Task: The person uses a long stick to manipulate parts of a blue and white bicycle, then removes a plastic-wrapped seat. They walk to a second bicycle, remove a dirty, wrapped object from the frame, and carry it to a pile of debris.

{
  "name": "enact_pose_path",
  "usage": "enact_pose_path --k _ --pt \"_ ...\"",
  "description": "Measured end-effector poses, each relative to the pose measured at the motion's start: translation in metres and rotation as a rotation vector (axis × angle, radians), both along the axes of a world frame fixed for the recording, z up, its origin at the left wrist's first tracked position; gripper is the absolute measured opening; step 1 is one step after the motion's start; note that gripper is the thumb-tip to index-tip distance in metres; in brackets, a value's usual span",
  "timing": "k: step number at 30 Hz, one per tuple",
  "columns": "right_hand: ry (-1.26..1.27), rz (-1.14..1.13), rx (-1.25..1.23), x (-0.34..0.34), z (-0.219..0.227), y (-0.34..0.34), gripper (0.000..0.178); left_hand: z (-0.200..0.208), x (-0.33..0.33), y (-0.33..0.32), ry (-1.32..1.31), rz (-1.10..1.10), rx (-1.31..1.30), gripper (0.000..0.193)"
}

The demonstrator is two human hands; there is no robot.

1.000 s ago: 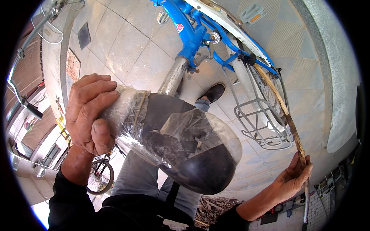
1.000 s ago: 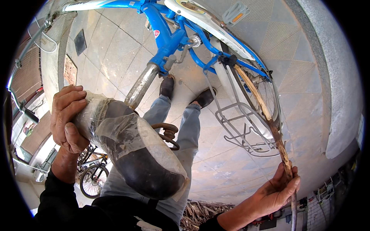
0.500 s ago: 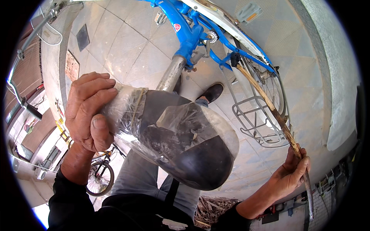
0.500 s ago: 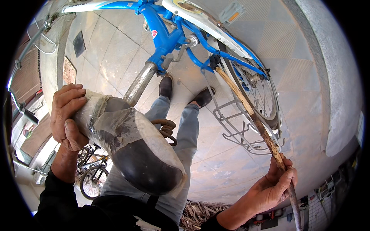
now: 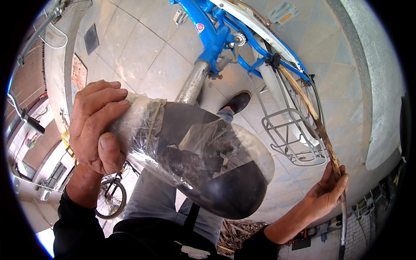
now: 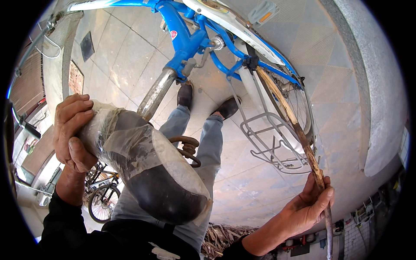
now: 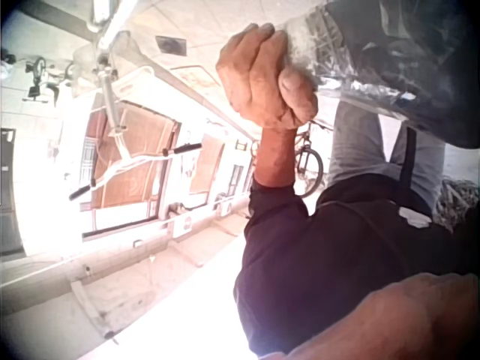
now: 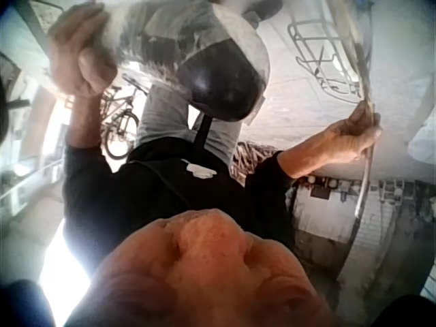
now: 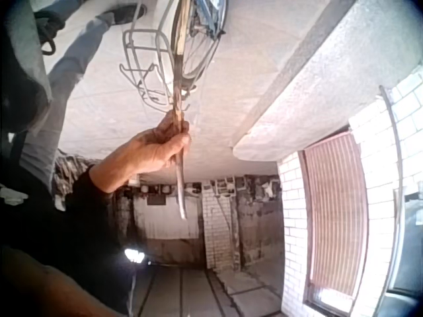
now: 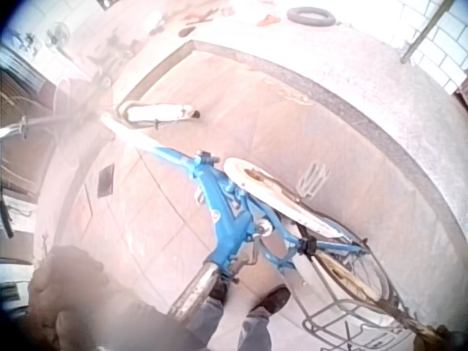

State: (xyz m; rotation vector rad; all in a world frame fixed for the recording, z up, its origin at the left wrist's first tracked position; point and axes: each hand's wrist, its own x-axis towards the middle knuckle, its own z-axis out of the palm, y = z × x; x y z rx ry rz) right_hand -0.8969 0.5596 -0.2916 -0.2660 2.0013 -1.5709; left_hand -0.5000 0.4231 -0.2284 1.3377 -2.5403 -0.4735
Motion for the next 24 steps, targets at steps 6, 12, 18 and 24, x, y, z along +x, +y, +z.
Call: enact_pose_path --k 6,12,18,24 --pt "0.017 -0.081 -0.019 -0.003 0.004 0.005 0.027 0.001 -0.001 -0.001 -0.02 0.005 0.009 0.037" --pt "-0.023 -0.132 -0.041 -0.009 0.014 0.009 0.028 0.002 0.0 0.0 -0.039 0.012 0.023 0.039" --pt "-0.144 -0.063 -0.146 -0.006 0.019 0.005 0.026 0.001 0.002 -0.001 -0.017 0.002 0.029 0.038" --pt "-0.218 -0.078 -0.144 0.014 -0.004 -0.006 0.027 0.003 0.001 -0.001 -0.039 0.005 0.036 0.038"
